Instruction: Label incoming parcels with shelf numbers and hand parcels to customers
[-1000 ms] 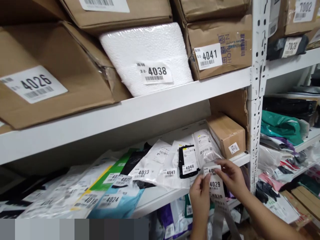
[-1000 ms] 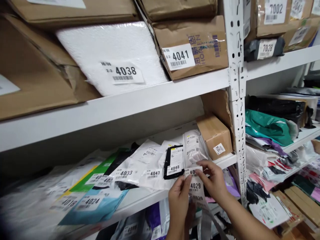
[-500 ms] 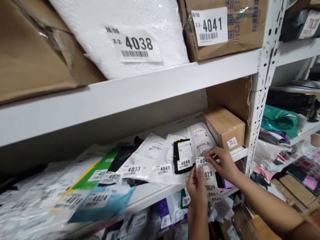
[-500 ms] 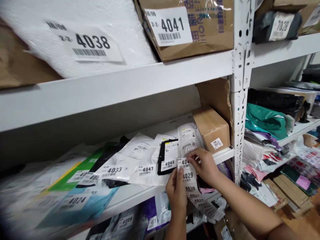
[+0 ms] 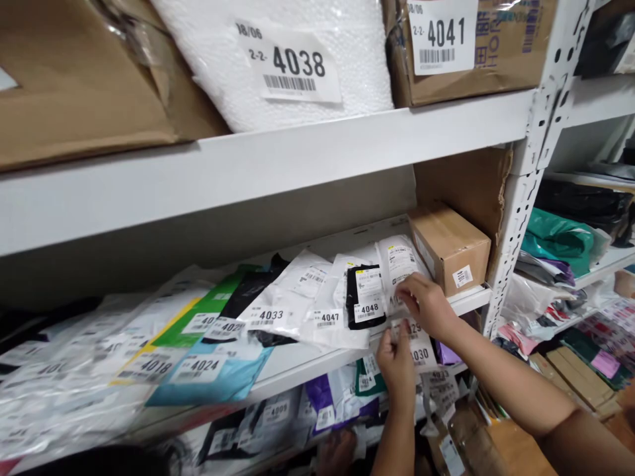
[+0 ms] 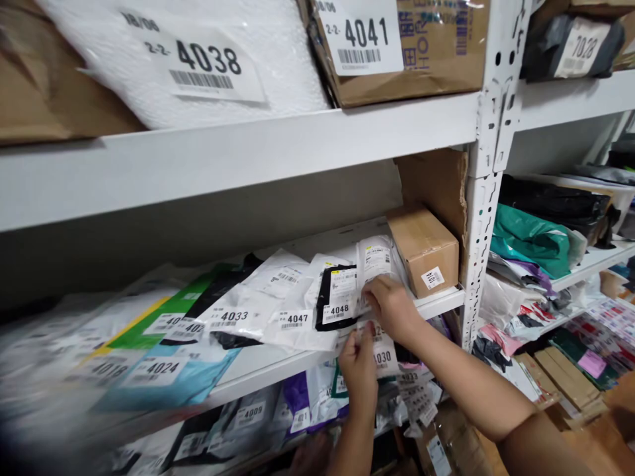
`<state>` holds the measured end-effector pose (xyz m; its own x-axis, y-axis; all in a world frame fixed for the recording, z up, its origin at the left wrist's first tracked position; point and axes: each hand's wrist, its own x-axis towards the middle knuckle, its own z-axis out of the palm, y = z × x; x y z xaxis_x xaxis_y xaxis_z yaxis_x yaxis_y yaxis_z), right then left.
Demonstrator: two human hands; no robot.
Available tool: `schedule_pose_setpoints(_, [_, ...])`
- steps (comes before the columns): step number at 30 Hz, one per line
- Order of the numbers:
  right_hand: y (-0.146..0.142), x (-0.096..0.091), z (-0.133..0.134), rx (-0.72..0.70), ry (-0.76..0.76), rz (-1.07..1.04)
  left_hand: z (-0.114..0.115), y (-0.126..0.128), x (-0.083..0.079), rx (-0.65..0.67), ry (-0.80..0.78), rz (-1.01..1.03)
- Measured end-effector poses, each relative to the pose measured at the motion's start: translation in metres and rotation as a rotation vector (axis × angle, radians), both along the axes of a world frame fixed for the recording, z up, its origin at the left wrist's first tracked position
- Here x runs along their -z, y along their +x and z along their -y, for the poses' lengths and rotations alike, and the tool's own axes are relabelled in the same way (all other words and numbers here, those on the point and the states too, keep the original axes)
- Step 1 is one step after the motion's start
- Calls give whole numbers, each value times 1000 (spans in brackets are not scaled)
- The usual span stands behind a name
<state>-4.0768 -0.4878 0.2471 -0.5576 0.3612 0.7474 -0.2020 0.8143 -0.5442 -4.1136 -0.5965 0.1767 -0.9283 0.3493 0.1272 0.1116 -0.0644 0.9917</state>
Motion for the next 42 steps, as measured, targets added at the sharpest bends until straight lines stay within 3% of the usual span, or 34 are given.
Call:
schedule_pose_setpoints(3, [-8, -9, -11, 110, 107, 130, 3, 19, 17, 101, -18, -57])
schedule_pose_setpoints(6, [-12, -20, -14, 240, 213, 436, 12, 31, 30, 65, 17, -76])
schedule_pose_setpoints(9, [-13, -28, -7, 372, 334, 639, 20, 30, 32, 1, 99, 13])
schedule_pose_setpoints(13, [-13, -31, -3, 521, 432, 593, 24, 24, 27, -25, 215, 205])
schedule_pose_setpoints(15, [-14, -30, -8, 470, 485, 520, 24, 24, 28, -44, 279, 341])
schedule_pose_setpoints(18, [-8, -25, -17, 283, 531, 489, 23, 25, 31, -86, 343, 465])
schedule_pose_setpoints(21, [16, -15, -11, 160, 441, 267, 23, 26, 33, -76, 364, 486])
schedule_pose_setpoints(24, [56, 11, 10, -40, 204, 89, 27, 30, 37, 11, 304, 402])
schedule_pose_setpoints(27, [95, 59, 28, -202, -169, 248, 32, 41, 50, 79, 145, 146])
schedule_pose_setpoints(30, [119, 121, 33, -132, -627, 263, 33, 60, 74, 163, 28, -60])
schedule_pose_setpoints(32, [130, 157, 31, -89, -859, 247, 31, 73, 93, 247, -4, -63])
schedule_pose_setpoints(34, [136, 184, 28, -64, -960, 251, 29, 83, 114, 285, -61, -36])
schedule_pose_setpoints(37, [139, 210, 23, -37, -957, 314, 25, 88, 142, 215, -232, -91])
schedule_pose_setpoints(39, [132, 222, 21, -60, -977, 364, 23, 87, 159, 141, -333, -130])
schedule_pose_setpoints(42, [107, 241, 23, -136, -1151, 319, 22, 75, 178, 54, -444, -142])
